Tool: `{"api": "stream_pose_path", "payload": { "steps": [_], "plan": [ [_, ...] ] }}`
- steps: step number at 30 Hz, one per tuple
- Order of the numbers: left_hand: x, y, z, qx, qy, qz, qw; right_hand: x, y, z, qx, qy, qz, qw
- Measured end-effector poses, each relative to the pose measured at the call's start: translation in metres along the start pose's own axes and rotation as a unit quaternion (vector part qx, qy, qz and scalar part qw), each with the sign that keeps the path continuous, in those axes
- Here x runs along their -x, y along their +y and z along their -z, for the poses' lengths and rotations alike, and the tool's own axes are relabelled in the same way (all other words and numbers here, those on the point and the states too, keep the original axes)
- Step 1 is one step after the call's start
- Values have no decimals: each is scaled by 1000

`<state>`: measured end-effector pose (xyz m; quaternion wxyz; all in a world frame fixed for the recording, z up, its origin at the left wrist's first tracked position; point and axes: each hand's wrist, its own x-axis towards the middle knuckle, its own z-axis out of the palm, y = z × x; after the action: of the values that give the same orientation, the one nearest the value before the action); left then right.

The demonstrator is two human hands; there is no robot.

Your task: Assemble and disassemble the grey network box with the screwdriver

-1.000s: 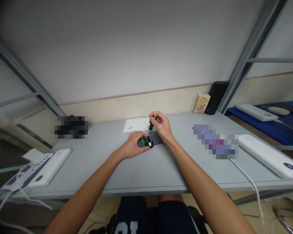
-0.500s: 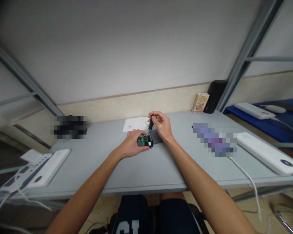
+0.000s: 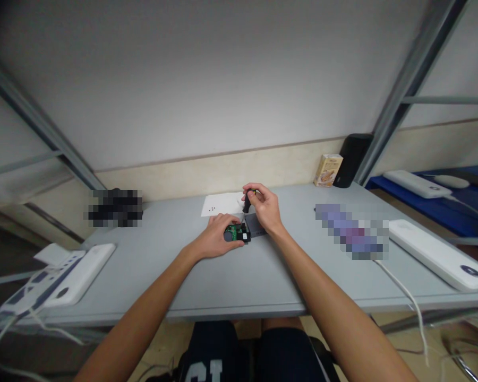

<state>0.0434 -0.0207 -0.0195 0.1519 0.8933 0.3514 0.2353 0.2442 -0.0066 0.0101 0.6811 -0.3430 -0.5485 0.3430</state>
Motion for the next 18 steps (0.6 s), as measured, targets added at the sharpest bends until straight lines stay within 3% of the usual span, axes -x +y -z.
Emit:
{"api": "stream_pose_path", "payload": {
  "steps": [18],
  "plan": [
    [0,3,2,8,-5,-6,1000,-1,4,2,14,9,8,1000]
  ]
}}
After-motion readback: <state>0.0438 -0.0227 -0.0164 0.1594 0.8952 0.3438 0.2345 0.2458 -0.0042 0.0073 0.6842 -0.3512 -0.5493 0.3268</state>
